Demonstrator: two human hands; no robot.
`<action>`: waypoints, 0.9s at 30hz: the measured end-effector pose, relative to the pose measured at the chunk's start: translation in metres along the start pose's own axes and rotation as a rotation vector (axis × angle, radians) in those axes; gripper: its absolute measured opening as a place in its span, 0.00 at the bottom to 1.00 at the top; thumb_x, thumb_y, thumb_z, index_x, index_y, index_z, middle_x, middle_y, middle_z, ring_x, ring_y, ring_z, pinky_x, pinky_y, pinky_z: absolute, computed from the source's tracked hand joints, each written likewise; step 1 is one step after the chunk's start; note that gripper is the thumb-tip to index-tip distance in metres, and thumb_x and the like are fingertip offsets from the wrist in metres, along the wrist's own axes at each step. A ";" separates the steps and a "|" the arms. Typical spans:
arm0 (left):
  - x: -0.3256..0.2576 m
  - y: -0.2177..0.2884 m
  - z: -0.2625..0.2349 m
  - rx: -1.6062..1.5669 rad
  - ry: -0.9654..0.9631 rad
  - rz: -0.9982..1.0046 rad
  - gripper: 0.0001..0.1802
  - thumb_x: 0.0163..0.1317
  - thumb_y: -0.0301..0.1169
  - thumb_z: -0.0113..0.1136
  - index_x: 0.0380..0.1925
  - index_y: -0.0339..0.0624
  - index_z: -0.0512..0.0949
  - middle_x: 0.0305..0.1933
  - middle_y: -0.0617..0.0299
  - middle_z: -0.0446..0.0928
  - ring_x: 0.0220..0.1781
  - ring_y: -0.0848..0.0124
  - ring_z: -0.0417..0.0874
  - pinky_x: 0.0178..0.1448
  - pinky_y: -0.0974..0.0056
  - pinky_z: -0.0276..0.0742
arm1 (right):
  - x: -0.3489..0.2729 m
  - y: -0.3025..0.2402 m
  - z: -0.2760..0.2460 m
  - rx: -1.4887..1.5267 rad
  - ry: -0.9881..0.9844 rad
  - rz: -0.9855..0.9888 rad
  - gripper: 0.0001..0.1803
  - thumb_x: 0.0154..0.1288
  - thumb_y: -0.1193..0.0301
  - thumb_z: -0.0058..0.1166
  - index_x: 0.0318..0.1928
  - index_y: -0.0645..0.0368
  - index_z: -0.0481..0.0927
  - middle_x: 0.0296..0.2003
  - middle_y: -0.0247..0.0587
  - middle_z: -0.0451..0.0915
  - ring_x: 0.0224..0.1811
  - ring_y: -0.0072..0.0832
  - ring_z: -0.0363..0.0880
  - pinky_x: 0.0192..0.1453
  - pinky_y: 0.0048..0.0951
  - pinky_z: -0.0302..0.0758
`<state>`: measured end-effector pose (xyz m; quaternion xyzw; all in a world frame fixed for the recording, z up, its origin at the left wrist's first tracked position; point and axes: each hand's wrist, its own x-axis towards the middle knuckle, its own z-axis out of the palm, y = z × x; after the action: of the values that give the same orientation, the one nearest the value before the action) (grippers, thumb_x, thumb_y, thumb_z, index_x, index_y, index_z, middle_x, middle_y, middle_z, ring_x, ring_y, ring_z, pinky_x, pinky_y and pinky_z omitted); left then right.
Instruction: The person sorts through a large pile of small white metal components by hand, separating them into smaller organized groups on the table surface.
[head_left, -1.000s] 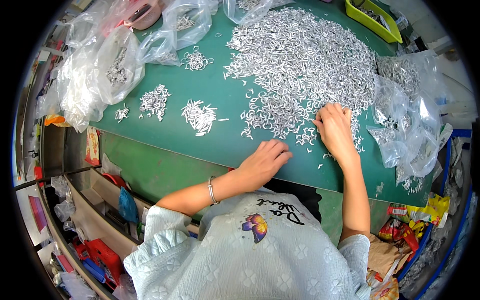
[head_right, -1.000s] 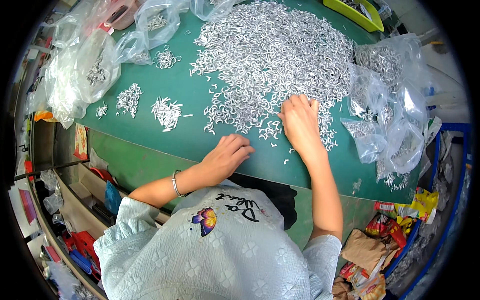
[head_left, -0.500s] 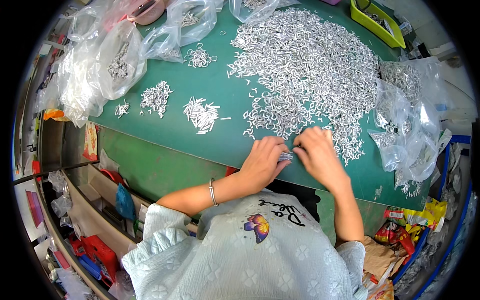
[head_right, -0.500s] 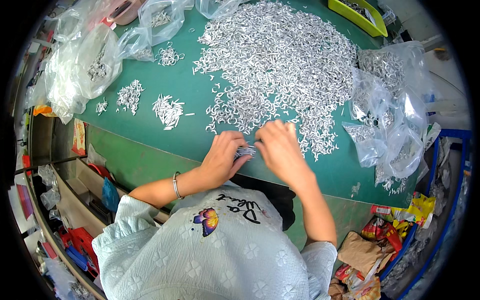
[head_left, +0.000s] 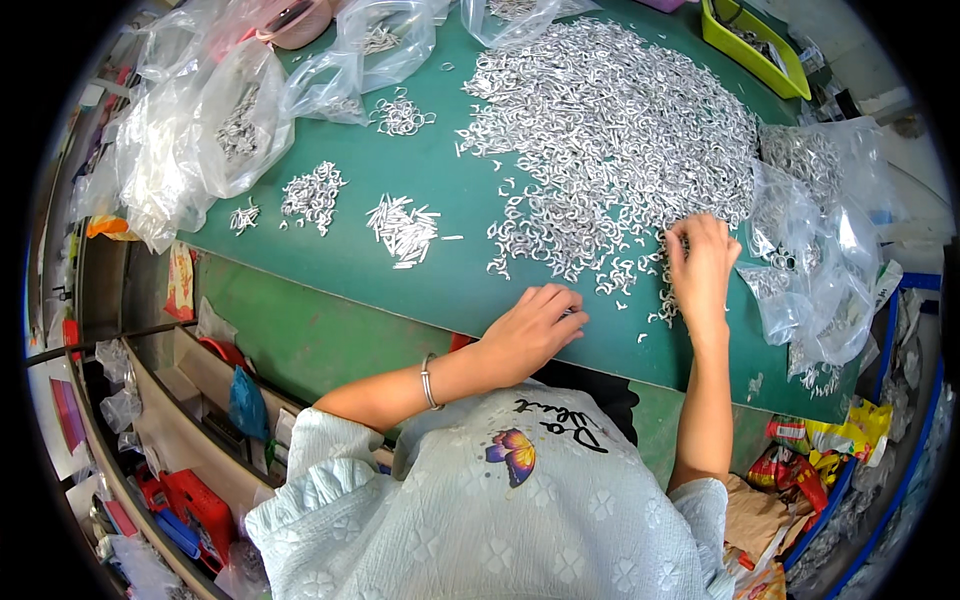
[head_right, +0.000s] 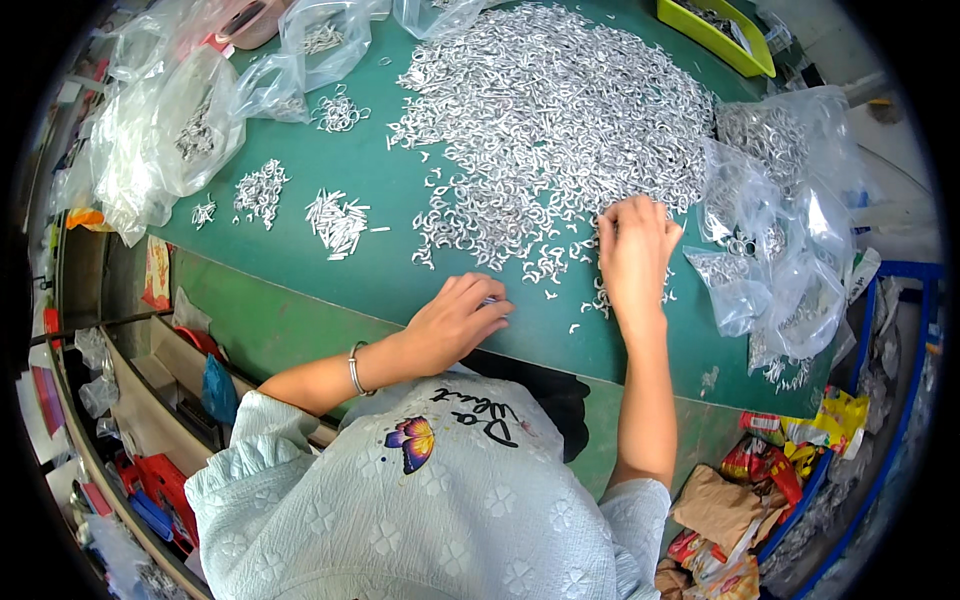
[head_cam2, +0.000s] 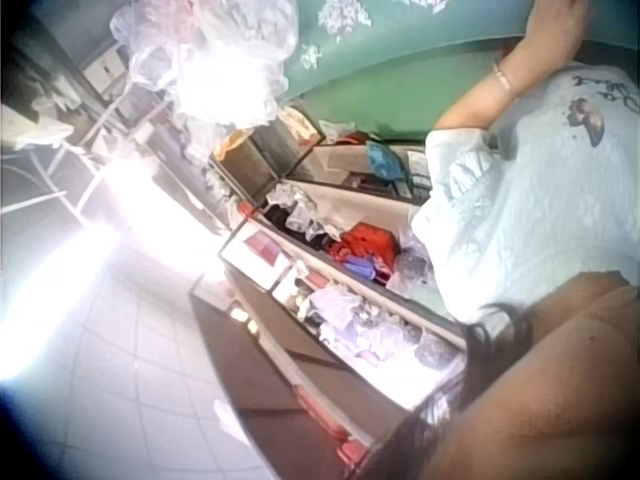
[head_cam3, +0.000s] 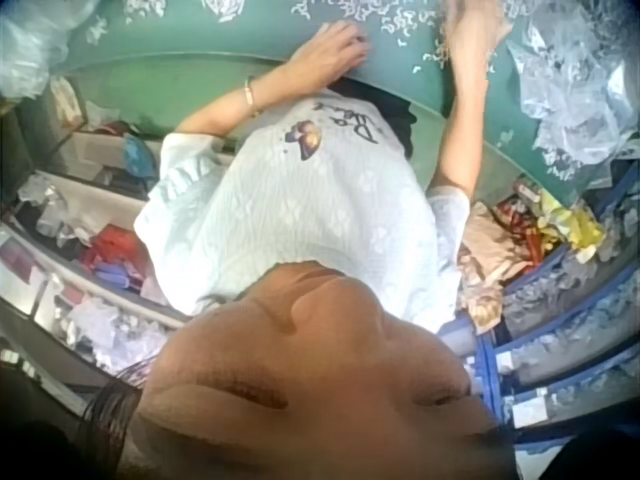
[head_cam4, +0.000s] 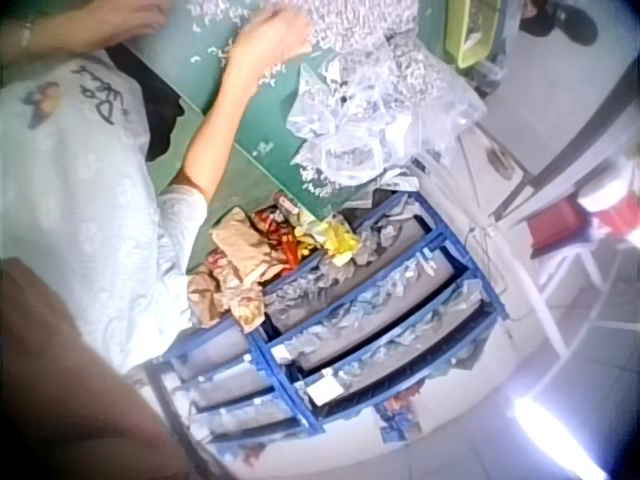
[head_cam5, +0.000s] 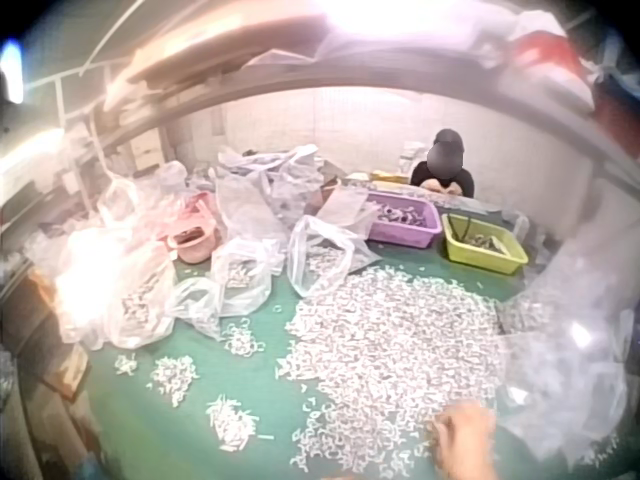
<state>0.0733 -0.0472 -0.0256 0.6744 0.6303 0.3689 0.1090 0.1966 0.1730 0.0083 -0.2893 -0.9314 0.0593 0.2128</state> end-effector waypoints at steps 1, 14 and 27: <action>0.000 0.001 0.000 -0.008 0.000 0.000 0.15 0.55 0.26 0.67 0.44 0.40 0.77 0.46 0.59 0.72 0.50 0.61 0.73 0.50 0.59 0.68 | -0.002 0.003 -0.001 0.045 -0.009 0.045 0.06 0.59 0.73 0.62 0.33 0.59 0.78 0.35 0.38 0.77 0.42 0.36 0.72 0.49 0.37 0.60; 0.001 0.002 -0.002 -0.010 0.007 -0.006 0.16 0.56 0.27 0.67 0.45 0.42 0.77 0.46 0.59 0.73 0.49 0.61 0.74 0.51 0.59 0.68 | -0.021 -0.007 -0.019 1.155 -0.154 0.580 0.08 0.67 0.78 0.57 0.45 0.67 0.82 0.36 0.37 0.84 0.39 0.20 0.81 0.46 0.20 0.74; 0.004 0.005 -0.007 -0.181 0.189 -0.153 0.23 0.54 0.22 0.67 0.52 0.42 0.76 0.49 0.58 0.76 0.53 0.60 0.76 0.57 0.57 0.68 | -0.038 -0.036 -0.017 1.249 -0.305 0.500 0.08 0.65 0.81 0.59 0.44 0.68 0.83 0.33 0.37 0.85 0.37 0.18 0.84 0.40 0.17 0.76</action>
<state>0.0727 -0.0463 -0.0161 0.5740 0.6515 0.4766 0.1376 0.2135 0.1213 0.0187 -0.3072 -0.6474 0.6722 0.1862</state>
